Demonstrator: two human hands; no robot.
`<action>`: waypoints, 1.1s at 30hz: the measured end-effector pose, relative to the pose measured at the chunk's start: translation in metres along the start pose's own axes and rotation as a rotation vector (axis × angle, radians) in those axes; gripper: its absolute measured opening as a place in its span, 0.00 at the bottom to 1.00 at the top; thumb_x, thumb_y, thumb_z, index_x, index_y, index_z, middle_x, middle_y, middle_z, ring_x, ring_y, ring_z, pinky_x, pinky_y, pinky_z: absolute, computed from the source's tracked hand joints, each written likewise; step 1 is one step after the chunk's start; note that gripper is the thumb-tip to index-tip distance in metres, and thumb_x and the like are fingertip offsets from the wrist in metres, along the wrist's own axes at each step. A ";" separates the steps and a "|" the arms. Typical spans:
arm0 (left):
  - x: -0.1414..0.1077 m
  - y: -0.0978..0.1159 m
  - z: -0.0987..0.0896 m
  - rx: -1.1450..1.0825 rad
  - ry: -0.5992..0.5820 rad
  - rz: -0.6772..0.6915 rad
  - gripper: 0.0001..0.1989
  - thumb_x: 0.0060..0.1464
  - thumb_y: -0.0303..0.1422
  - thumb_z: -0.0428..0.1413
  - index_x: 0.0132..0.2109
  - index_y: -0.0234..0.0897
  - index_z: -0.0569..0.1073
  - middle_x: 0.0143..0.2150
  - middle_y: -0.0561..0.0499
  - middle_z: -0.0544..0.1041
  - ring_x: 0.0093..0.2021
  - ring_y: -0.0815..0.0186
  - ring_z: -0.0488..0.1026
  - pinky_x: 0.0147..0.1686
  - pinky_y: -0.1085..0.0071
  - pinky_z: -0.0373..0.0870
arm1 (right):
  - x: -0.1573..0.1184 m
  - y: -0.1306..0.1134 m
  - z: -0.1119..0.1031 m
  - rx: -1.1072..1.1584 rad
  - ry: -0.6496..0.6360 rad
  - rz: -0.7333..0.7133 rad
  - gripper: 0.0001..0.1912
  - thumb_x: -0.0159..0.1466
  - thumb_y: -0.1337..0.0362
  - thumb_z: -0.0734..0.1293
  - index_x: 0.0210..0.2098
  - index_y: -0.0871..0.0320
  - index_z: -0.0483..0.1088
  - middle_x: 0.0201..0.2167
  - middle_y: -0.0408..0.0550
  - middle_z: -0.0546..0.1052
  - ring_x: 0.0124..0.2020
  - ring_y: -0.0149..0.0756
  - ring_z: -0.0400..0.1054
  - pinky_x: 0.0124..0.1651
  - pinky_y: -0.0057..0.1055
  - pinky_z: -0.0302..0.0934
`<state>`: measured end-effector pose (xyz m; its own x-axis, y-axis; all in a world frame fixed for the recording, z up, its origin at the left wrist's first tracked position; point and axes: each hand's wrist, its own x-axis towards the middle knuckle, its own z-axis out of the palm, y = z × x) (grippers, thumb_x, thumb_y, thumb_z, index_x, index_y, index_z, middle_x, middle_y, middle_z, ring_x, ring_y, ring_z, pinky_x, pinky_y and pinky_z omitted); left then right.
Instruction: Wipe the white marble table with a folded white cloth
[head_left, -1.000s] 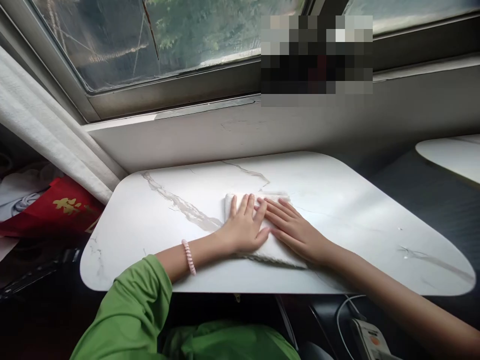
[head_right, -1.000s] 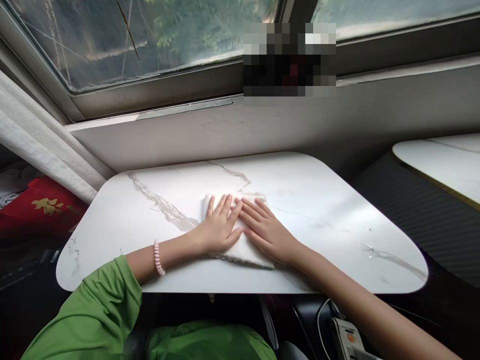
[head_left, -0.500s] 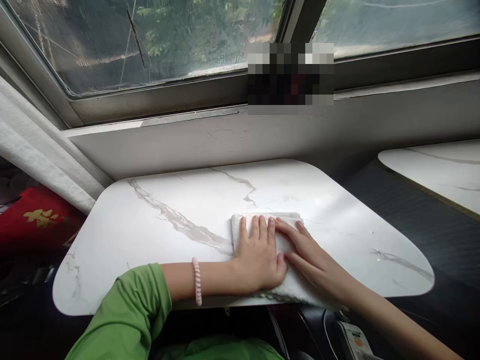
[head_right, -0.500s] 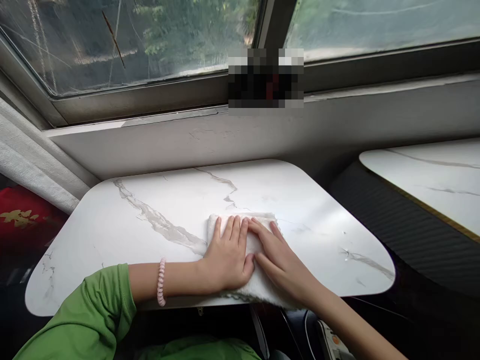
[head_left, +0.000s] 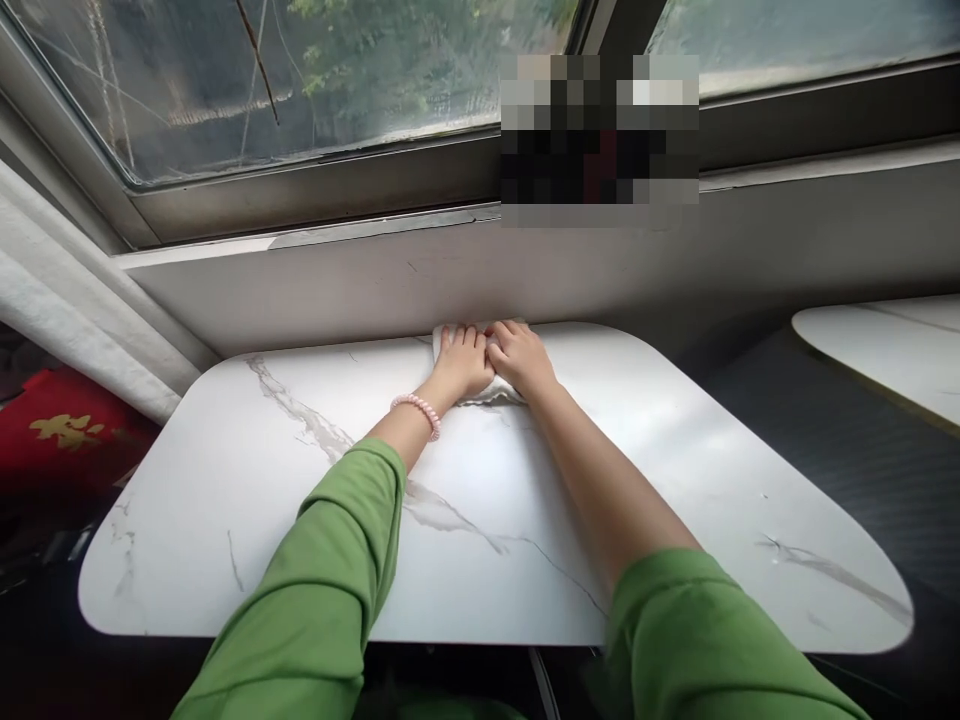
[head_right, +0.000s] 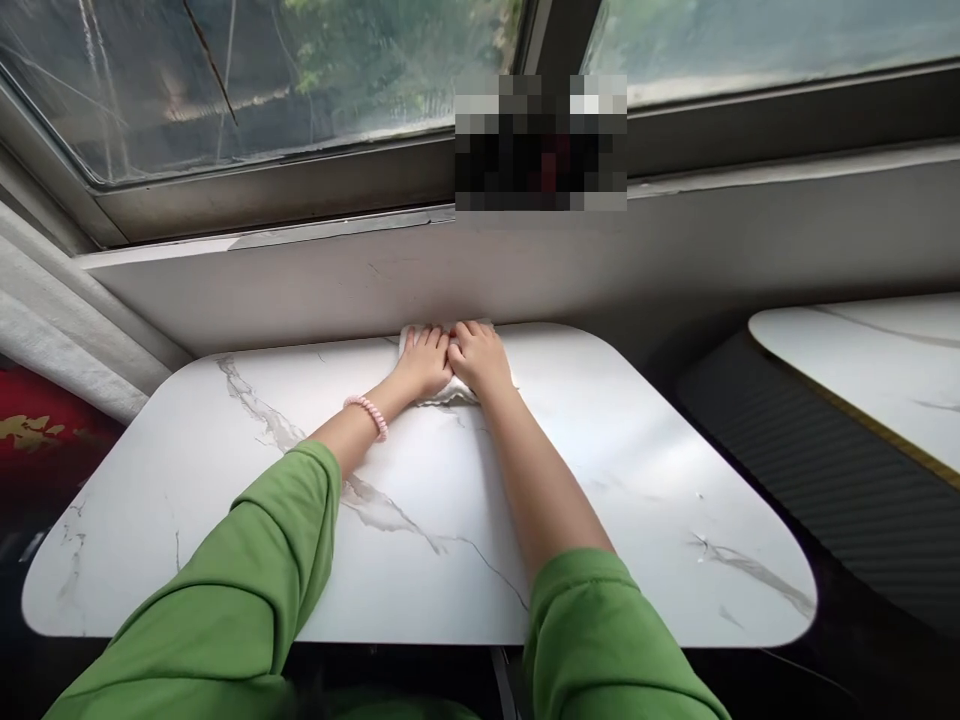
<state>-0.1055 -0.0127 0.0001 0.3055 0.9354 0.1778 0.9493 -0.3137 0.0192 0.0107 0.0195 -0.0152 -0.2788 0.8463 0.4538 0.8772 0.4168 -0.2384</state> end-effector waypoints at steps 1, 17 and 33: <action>0.002 -0.001 0.001 0.003 0.005 -0.003 0.27 0.61 0.34 0.38 0.63 0.25 0.59 0.65 0.39 0.60 0.65 0.54 0.52 0.65 0.52 0.41 | 0.001 0.001 0.002 0.003 -0.005 -0.006 0.18 0.60 0.65 0.53 0.43 0.59 0.69 0.44 0.58 0.75 0.47 0.49 0.65 0.51 0.42 0.59; -0.073 0.071 -0.019 -0.033 -0.057 0.003 0.32 0.61 0.38 0.36 0.66 0.19 0.51 0.69 0.35 0.51 0.69 0.48 0.42 0.65 0.47 0.34 | -0.096 0.020 -0.044 -0.096 -0.232 -0.116 0.28 0.69 0.62 0.45 0.64 0.64 0.56 0.66 0.54 0.57 0.67 0.42 0.47 0.65 0.44 0.47; -0.158 0.179 -0.040 -0.179 -0.170 0.213 0.35 0.60 0.41 0.36 0.67 0.19 0.49 0.70 0.35 0.46 0.69 0.44 0.36 0.64 0.38 0.37 | -0.246 0.056 -0.122 -0.073 -0.188 -0.095 0.31 0.68 0.60 0.48 0.69 0.46 0.38 0.67 0.43 0.55 0.66 0.40 0.48 0.64 0.50 0.52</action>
<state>0.0134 -0.2234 0.0151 0.5181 0.8548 0.0302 0.8393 -0.5148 0.1748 0.1766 -0.2060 -0.0357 -0.4232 0.8545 0.3013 0.8678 0.4779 -0.1362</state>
